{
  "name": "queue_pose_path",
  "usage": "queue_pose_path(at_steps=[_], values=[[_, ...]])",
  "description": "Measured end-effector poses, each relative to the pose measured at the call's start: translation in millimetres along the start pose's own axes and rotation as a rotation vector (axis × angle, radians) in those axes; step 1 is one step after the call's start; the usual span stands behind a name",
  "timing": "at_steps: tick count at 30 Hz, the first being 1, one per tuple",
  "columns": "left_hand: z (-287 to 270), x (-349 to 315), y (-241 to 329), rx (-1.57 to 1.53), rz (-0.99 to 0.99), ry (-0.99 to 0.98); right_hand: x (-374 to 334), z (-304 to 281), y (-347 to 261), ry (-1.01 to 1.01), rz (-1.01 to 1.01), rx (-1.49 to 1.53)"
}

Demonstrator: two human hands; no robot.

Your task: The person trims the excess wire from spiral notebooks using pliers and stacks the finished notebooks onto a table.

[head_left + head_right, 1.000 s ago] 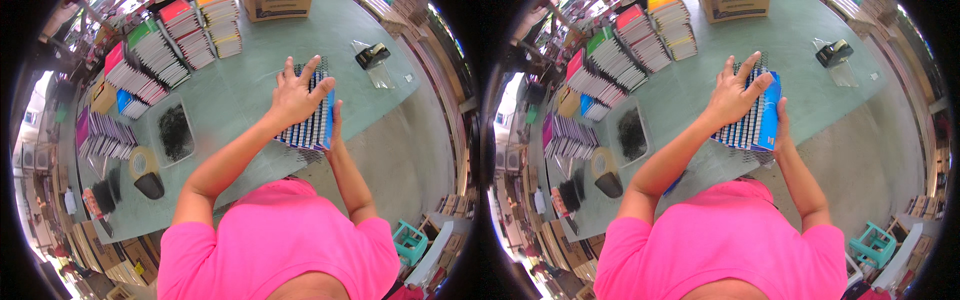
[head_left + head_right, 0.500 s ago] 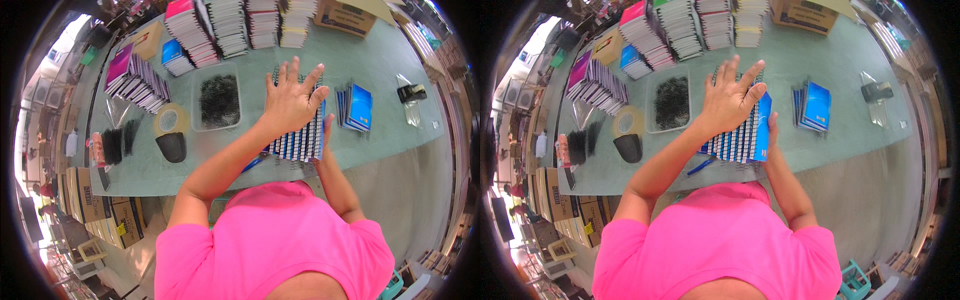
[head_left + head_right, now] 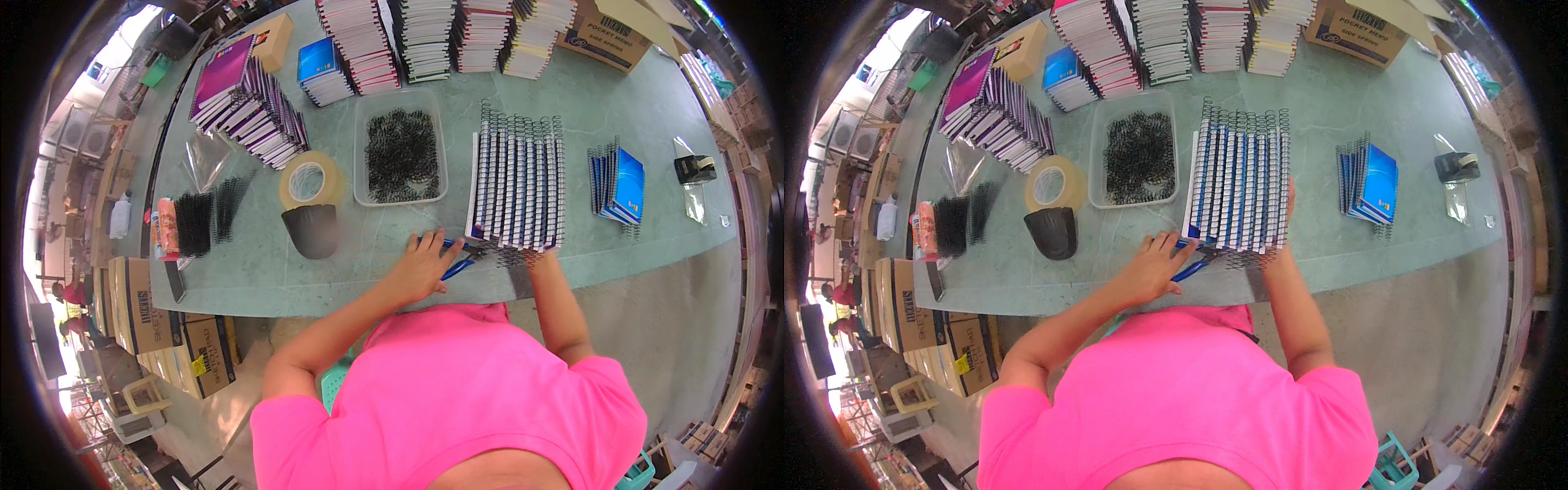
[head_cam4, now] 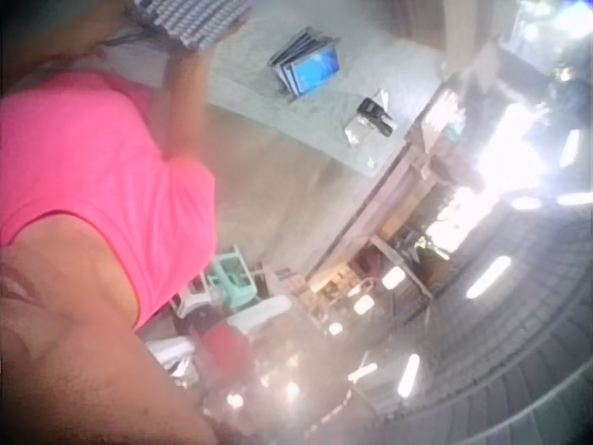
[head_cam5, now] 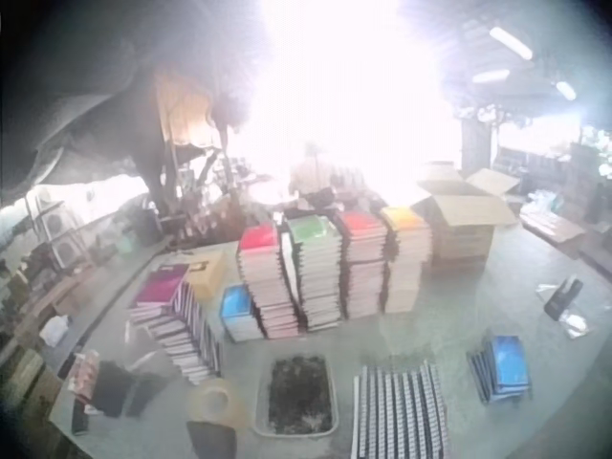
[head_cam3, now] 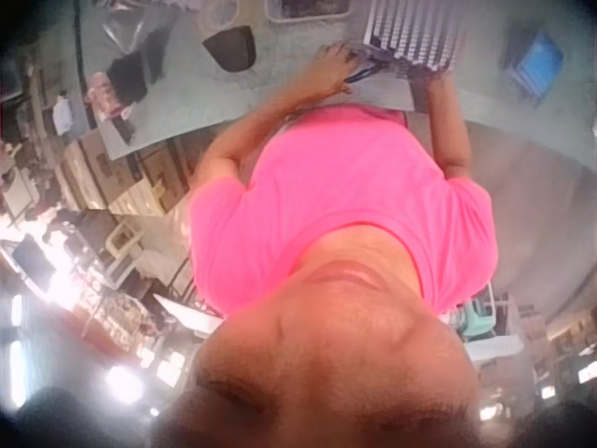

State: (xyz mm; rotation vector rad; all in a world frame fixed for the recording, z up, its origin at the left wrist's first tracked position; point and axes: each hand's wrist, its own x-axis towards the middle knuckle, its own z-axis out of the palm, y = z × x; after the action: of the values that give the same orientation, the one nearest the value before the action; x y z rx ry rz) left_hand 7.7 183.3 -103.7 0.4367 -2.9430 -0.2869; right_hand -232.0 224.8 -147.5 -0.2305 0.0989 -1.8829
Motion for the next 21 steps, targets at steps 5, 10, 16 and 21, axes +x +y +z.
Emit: queue_pose_path(at_steps=[5, 10, 16, 21], values=[[-10.3, 4.7, -9.9, -0.187, -0.133, -0.333, -1.9, -10.5, -3.1, -0.014, 0.010, -0.045], [-70.7, 8.3, -57.3, -0.691, -0.356, -0.261, 4.9, -3.1, -12.3, -0.004, 0.094, -0.111], [-137.9, 46.1, -113.9, -0.290, -0.153, 0.050, 35.4, 30.4, -5.9, 0.124, 0.282, -0.131], [-138.5, 57.7, -132.9, -0.120, -0.157, 0.020, 46.3, 29.0, -9.4, 0.161, 0.362, -0.232]])
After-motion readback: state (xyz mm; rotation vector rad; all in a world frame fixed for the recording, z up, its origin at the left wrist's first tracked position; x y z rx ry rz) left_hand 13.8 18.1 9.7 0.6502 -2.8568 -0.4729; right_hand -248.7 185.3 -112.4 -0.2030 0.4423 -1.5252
